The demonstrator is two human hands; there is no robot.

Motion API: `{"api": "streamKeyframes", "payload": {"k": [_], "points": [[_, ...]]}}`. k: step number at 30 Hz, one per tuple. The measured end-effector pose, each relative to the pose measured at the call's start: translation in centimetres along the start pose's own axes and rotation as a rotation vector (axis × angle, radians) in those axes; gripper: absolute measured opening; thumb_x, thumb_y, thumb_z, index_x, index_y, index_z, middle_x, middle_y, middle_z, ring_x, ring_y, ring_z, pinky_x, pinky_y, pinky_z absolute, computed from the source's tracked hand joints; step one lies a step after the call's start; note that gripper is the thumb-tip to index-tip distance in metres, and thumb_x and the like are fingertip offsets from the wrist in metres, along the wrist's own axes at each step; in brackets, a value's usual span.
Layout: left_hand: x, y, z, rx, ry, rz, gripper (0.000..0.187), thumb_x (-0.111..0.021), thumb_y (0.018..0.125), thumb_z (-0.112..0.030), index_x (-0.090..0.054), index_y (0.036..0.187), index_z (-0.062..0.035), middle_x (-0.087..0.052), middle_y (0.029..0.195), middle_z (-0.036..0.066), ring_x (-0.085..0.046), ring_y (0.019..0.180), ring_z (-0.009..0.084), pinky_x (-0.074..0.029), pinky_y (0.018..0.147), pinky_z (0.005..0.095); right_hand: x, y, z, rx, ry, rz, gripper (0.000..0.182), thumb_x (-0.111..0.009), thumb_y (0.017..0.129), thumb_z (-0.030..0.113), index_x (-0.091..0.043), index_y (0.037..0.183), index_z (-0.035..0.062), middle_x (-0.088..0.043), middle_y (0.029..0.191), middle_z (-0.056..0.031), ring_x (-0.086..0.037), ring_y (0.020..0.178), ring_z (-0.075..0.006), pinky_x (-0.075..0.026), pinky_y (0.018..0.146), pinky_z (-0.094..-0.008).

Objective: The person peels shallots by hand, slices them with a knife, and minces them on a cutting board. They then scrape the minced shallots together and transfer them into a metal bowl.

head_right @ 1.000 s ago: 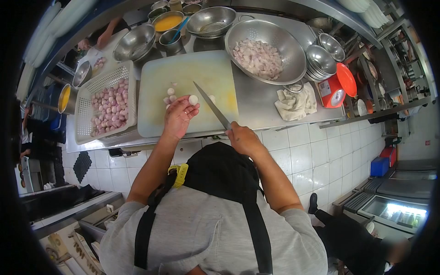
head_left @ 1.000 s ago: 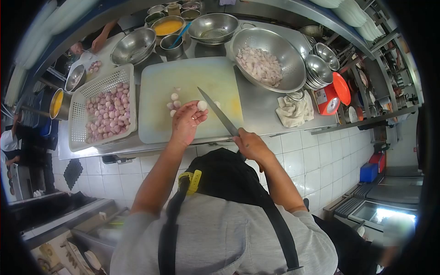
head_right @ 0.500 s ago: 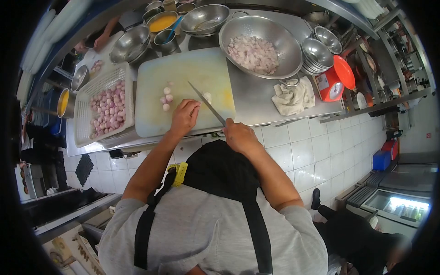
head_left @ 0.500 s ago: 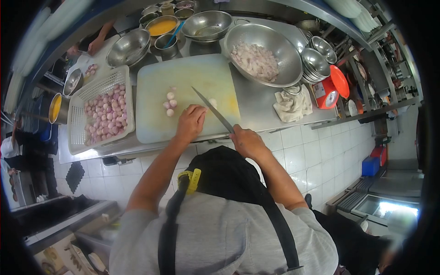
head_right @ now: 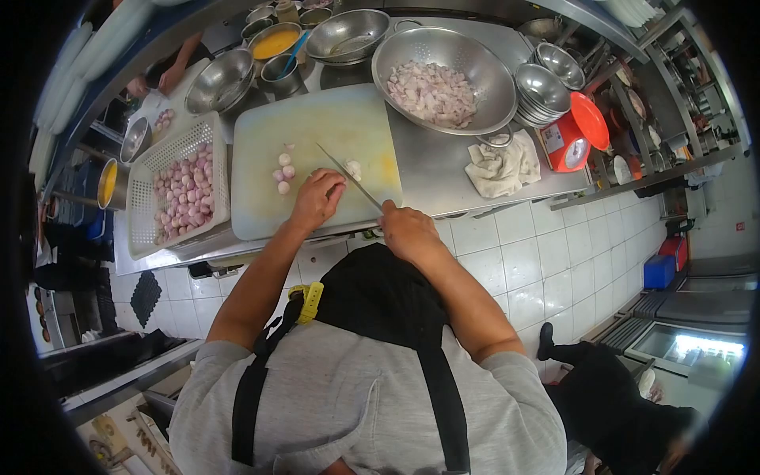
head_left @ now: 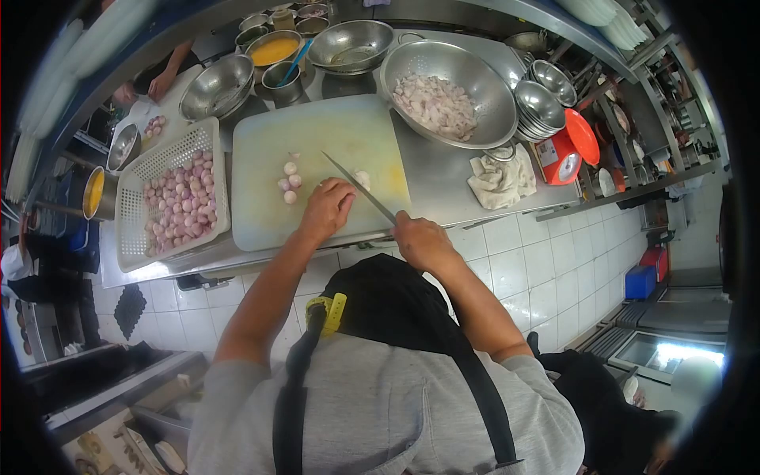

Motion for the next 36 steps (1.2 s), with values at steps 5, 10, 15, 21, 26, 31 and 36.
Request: {"api": "streamKeyframes", "payload": {"k": [5,10,15,21,26,31,36], "points": [[-0.3,0.1,2.0,0.081,-0.068,-0.011,0.008,-0.069,0.087,-0.005,-0.070,0.095,-0.0062,-0.068,0.096,0.011,-0.066,0.088,0.0332,-0.053,0.076,0.0420,-0.6,0.1,-0.1,0.013,-0.027,-0.005,0.026,-0.055,0.104,0.025,-0.055,0.109,-0.0007,-0.073,0.092,-0.0261,-0.072,0.093,-0.0448,-0.055,0.084,-0.0556],[-0.1,0.5,1.5,0.077,-0.044,-0.021,0.007,-0.068,0.087,-0.005,-0.069,0.094,-0.0064,-0.067,0.095,0.011,-0.066,0.086,0.0335,-0.053,0.075,0.0418,0.0,-1.3,0.6,0.041,-0.059,-0.040,0.023,-0.053,0.103,0.021,-0.055,0.110,-0.0015,-0.072,0.090,-0.0252,-0.072,0.090,-0.0446,-0.056,0.081,-0.0548],[-0.1,0.2,1.8,0.090,-0.043,-0.032,0.008,-0.068,0.087,-0.005,-0.069,0.095,-0.0067,-0.067,0.096,0.011,-0.066,0.086,0.0338,-0.053,0.075,0.0423,0.4,-3.2,0.6,0.019,-0.039,0.026,0.021,-0.053,0.101,0.017,-0.054,0.109,-0.0020,-0.072,0.091,-0.0266,-0.072,0.091,-0.0455,-0.055,0.081,-0.0554],[0.2,0.4,1.6,0.099,-0.038,-0.027,0.008,-0.068,0.088,-0.005,-0.070,0.096,-0.0068,-0.067,0.095,0.011,-0.066,0.086,0.0342,-0.053,0.075,0.0429,0.4,-2.2,0.6,0.003,-0.042,0.023,0.020,-0.052,0.101,0.017,-0.054,0.109,-0.0020,-0.071,0.090,-0.0287,-0.071,0.092,-0.0464,-0.054,0.082,-0.0566],[0.0,0.3,1.6,0.085,-0.029,-0.052,0.007,-0.068,0.088,-0.006,-0.069,0.095,-0.0068,-0.067,0.095,0.011,-0.066,0.086,0.0343,-0.053,0.075,0.0431,0.2,-2.4,0.3,-0.003,-0.021,0.037,0.021,-0.052,0.102,0.018,-0.055,0.110,-0.0019,-0.072,0.091,-0.0282,-0.071,0.093,-0.0468,-0.054,0.084,-0.0572],[0.2,0.3,1.7,0.124,-0.032,-0.025,0.007,-0.067,0.088,-0.006,-0.069,0.095,-0.0063,-0.067,0.095,0.011,-0.066,0.087,0.0347,-0.053,0.076,0.0433,0.5,-2.1,0.9,-0.001,-0.035,0.059,0.022,-0.053,0.103,0.019,-0.055,0.109,-0.0015,-0.072,0.092,-0.0276,-0.071,0.093,-0.0470,-0.053,0.085,-0.0574],[-0.2,0.0,1.7,0.115,-0.047,-0.034,0.007,-0.067,0.088,-0.005,-0.068,0.095,-0.0062,-0.066,0.094,0.011,-0.065,0.087,0.0347,-0.053,0.076,0.0437,-0.5,-0.8,0.4,0.011,-0.027,0.027,0.020,-0.053,0.103,0.019,-0.054,0.107,-0.0004,-0.072,0.092,-0.0275,-0.071,0.093,-0.0475,-0.053,0.085,-0.0574]]}}
Point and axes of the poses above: each hand's wrist, its own y-axis towards the middle knuckle, its own x-axis out of the back of the hand, z = x × y, the point moved 9 cm from there along y, towards the middle knuckle
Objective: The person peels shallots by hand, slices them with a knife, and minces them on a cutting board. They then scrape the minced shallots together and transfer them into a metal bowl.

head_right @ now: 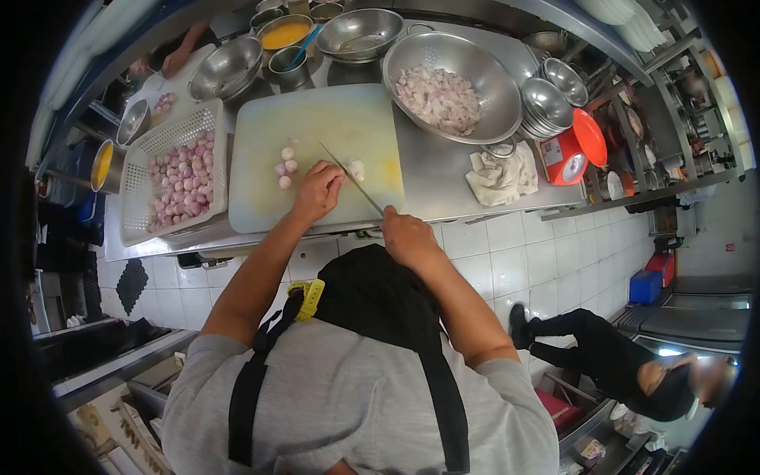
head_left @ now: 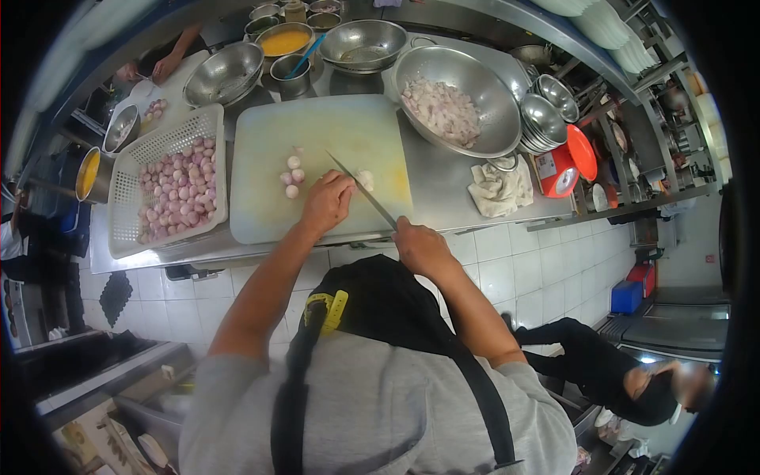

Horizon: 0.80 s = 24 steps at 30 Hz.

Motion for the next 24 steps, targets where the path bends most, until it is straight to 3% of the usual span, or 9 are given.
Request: {"api": "streamKeyframes", "payload": {"k": [7,13,24], "points": [[0.3,0.1,0.0,-0.023,0.018,-0.013,0.006,-0.066,0.088,-0.006,-0.068,0.094,-0.0064,-0.066,0.093,0.011,-0.065,0.087,0.0344,-0.053,0.076,0.0434,-0.1,-0.5,-0.1,0.049,0.013,-0.040,0.024,-0.054,0.104,0.025,-0.052,0.106,0.0006,-0.070,0.084,-0.0277,-0.069,0.087,-0.0499,-0.053,0.078,-0.0597],[0.6,0.2,-0.2,-0.030,0.011,-0.031,0.005,-0.066,0.088,-0.007,-0.068,0.093,-0.0065,-0.066,0.092,0.011,-0.066,0.086,0.0343,-0.053,0.076,0.0436,1.6,-1.7,1.0,-0.011,-0.018,0.038,0.023,-0.053,0.104,0.021,-0.054,0.107,-0.0017,-0.072,0.090,-0.0268,-0.072,0.092,-0.0454,-0.055,0.083,-0.0558],[0.8,-0.4,-0.6,-0.039,0.005,-0.064,0.003,-0.066,0.089,-0.005,-0.067,0.092,-0.0059,-0.065,0.091,0.012,-0.065,0.081,0.0353,-0.052,0.071,0.0436,0.8,-0.8,0.7,0.013,-0.021,-0.003,0.023,-0.053,0.104,0.022,-0.054,0.106,-0.0012,-0.072,0.087,-0.0266,-0.071,0.090,-0.0463,-0.054,0.081,-0.0573]]}}
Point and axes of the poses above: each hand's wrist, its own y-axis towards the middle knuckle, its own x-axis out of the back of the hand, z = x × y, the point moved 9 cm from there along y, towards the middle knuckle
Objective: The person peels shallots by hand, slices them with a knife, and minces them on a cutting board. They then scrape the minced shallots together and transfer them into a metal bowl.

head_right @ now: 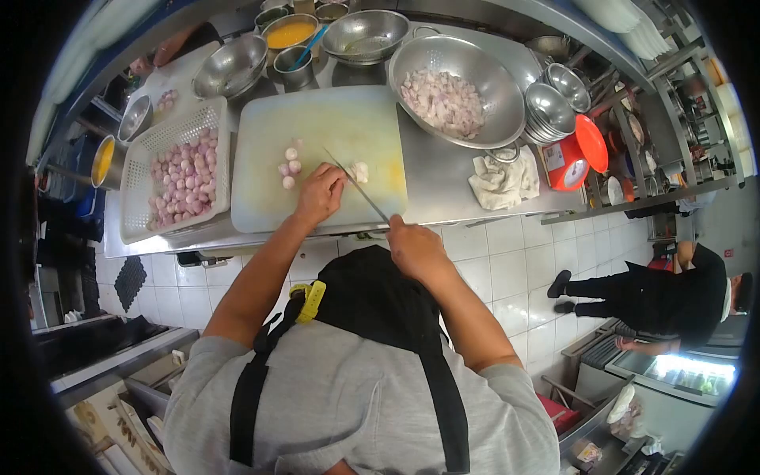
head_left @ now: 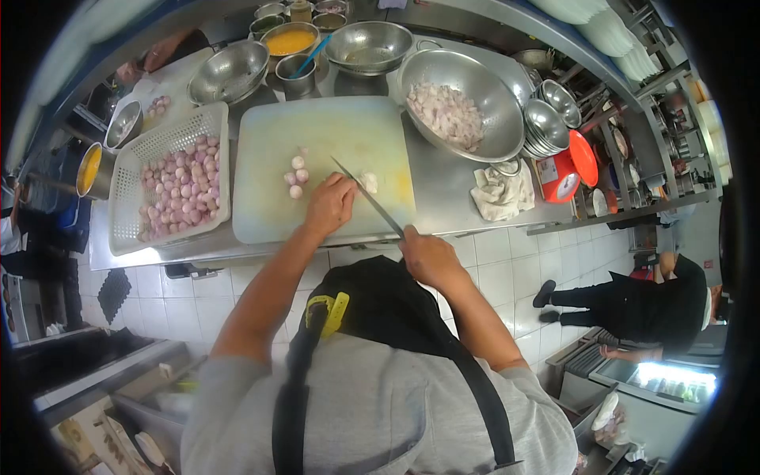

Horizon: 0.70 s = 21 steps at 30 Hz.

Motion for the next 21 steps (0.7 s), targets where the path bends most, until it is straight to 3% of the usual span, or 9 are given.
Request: {"api": "streamKeyframes", "payload": {"k": [10,17,21], "points": [[-0.1,0.0,0.2,0.003,-0.009,-0.004,0.006,-0.065,0.086,-0.001,-0.066,0.091,-0.0050,-0.064,0.089,0.012,-0.064,0.082,0.0353,-0.052,0.071,0.0440,1.6,-2.4,0.2,0.032,0.021,-0.037,0.024,-0.054,0.103,0.024,-0.052,0.106,0.0012,-0.070,0.087,-0.0269,-0.068,0.085,-0.0480,-0.051,0.077,-0.0592],[-0.3,0.2,0.5,0.042,0.001,0.023,0.006,-0.066,0.084,-0.001,-0.065,0.088,-0.0054,-0.064,0.089,0.012,-0.064,0.082,0.0353,-0.051,0.071,0.0441,-1.2,1.1,-0.7,0.023,0.018,-0.024,0.023,-0.053,0.104,0.021,-0.054,0.108,-0.0014,-0.072,0.086,-0.0260,-0.070,0.091,-0.0478,-0.053,0.083,-0.0581],[-0.1,0.1,0.6,-0.010,0.045,0.014,0.010,-0.067,0.085,0.002,-0.066,0.093,-0.0038,-0.066,0.093,0.012,-0.066,0.082,0.0332,-0.053,0.071,0.0401,0.2,-0.9,-0.2,0.014,0.052,-0.005,0.024,-0.053,0.104,0.024,-0.053,0.107,-0.0001,-0.071,0.087,-0.0272,-0.068,0.088,-0.0495,-0.051,0.081,-0.0600]]}}
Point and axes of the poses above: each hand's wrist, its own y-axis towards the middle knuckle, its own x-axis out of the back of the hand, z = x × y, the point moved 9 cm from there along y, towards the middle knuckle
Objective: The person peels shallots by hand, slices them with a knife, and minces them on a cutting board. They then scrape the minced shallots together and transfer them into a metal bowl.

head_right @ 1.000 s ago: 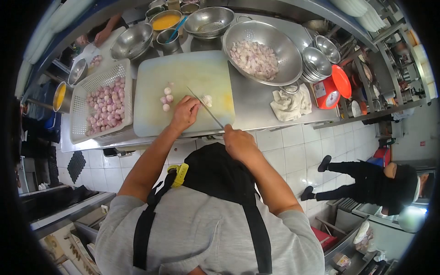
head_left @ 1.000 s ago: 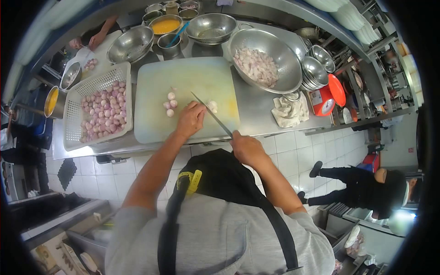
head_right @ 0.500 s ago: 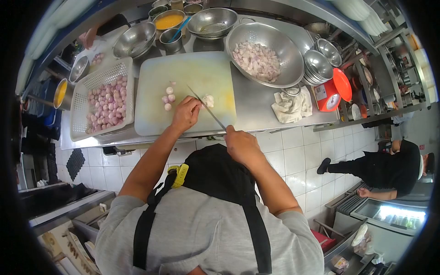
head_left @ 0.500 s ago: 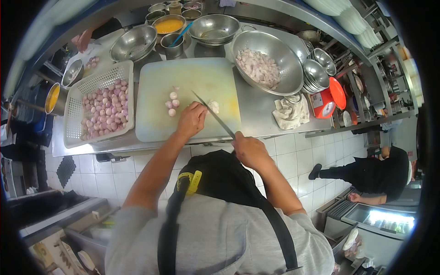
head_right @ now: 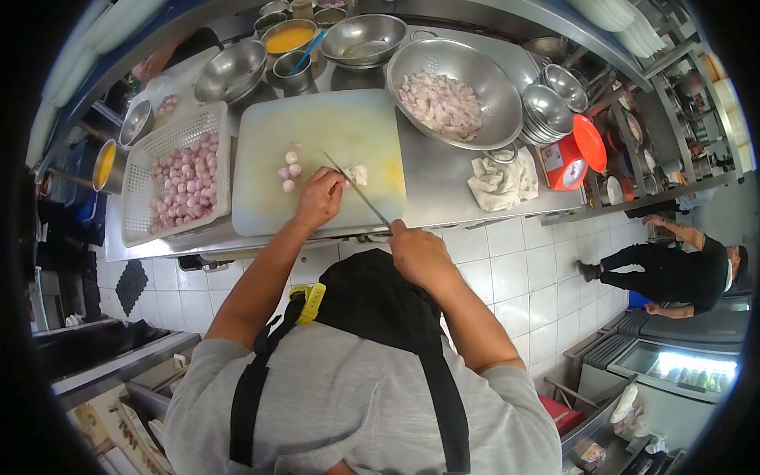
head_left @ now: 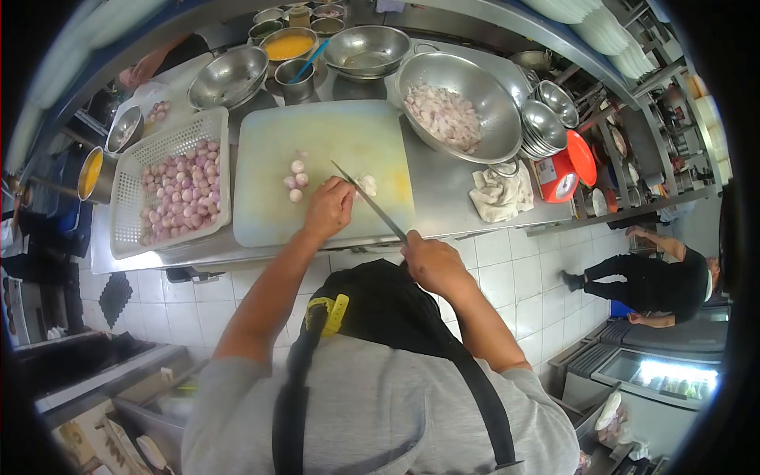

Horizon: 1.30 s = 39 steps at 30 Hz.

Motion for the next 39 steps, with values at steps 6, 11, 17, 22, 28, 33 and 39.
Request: {"api": "streamKeyframes", "payload": {"k": [6,11,17,22,28,33,39], "points": [[0.2,0.0,-0.2,-0.003,-0.029,-0.021,0.006,-0.065,0.085,-0.002,-0.065,0.089,-0.0065,-0.063,0.088,0.012,-0.063,0.080,0.0358,-0.050,0.070,0.0453,0.1,1.2,0.6,0.018,-0.038,0.005,0.023,-0.055,0.103,0.021,-0.054,0.108,-0.0008,-0.072,0.088,-0.0273,-0.071,0.089,-0.0477,-0.054,0.081,-0.0582],[-0.4,-0.1,0.1,0.033,-0.024,0.021,0.009,-0.066,0.084,-0.003,-0.066,0.092,-0.0079,-0.063,0.088,0.012,-0.063,0.082,0.0350,-0.050,0.072,0.0444,-1.7,1.1,-0.9,0.028,-0.030,0.002,0.024,-0.055,0.103,0.023,-0.054,0.107,-0.0002,-0.071,0.086,-0.0269,-0.070,0.089,-0.0472,-0.054,0.081,-0.0575],[0.7,0.3,-1.6,-0.070,0.059,-0.062,0.017,-0.068,0.084,-0.008,-0.065,0.101,-0.0065,-0.068,0.093,0.012,-0.064,0.090,0.0360,-0.049,0.082,0.0475,-1.2,2.4,-2.7,0.027,0.083,0.002,0.026,-0.055,0.104,0.028,-0.056,0.107,0.0016,-0.071,0.087,-0.0264,-0.069,0.089,-0.0473,-0.053,0.082,-0.0573],[0.1,-0.1,-0.2,0.068,0.093,0.031,0.022,-0.069,0.085,-0.010,-0.066,0.106,-0.0048,-0.070,0.098,0.013,-0.066,0.093,0.0358,-0.050,0.086,0.0476,-1.2,1.7,-3.5,0.014,0.125,-0.006,0.029,-0.055,0.104,0.030,-0.057,0.106,0.0013,-0.071,0.089,-0.0270,-0.068,0.091,-0.0484,-0.052,0.082,-0.0581],[0.0,0.1,1.6,0.154,-0.080,0.058,0.014,-0.070,0.086,-0.005,-0.070,0.100,-0.0054,-0.071,0.096,0.012,-0.067,0.092,0.0325,-0.054,0.081,0.0433,-0.9,1.4,-2.6,0.019,0.075,-0.042,0.027,-0.055,0.104,0.028,-0.057,0.106,0.0004,-0.071,0.089,-0.0262,-0.069,0.092,-0.0475,-0.053,0.082,-0.0574],[0.2,0.7,0.0,-0.052,-0.024,0.127,0.010,-0.070,0.088,-0.004,-0.071,0.097,-0.0051,-0.071,0.096,0.010,-0.067,0.091,0.0317,-0.054,0.079,0.0408,-1.0,1.3,-1.1,-0.002,-0.055,-0.047,0.022,-0.054,0.104,0.022,-0.056,0.107,0.0006,-0.072,0.088,-0.0248,-0.072,0.092,-0.0440,-0.054,0.082,-0.0562],[0.2,0.9,-0.8,-0.124,0.031,0.144,0.009,-0.070,0.089,-0.005,-0.070,0.098,-0.0049,-0.070,0.097,0.011,-0.067,0.090,0.0314,-0.054,0.075,0.0408,-0.6,0.7,-0.6,0.019,-0.067,-0.070,0.021,-0.052,0.104,0.019,-0.055,0.109,-0.0006,-0.073,0.088,-0.0243,-0.072,0.088,-0.0436,-0.056,0.079,-0.0548]]}}
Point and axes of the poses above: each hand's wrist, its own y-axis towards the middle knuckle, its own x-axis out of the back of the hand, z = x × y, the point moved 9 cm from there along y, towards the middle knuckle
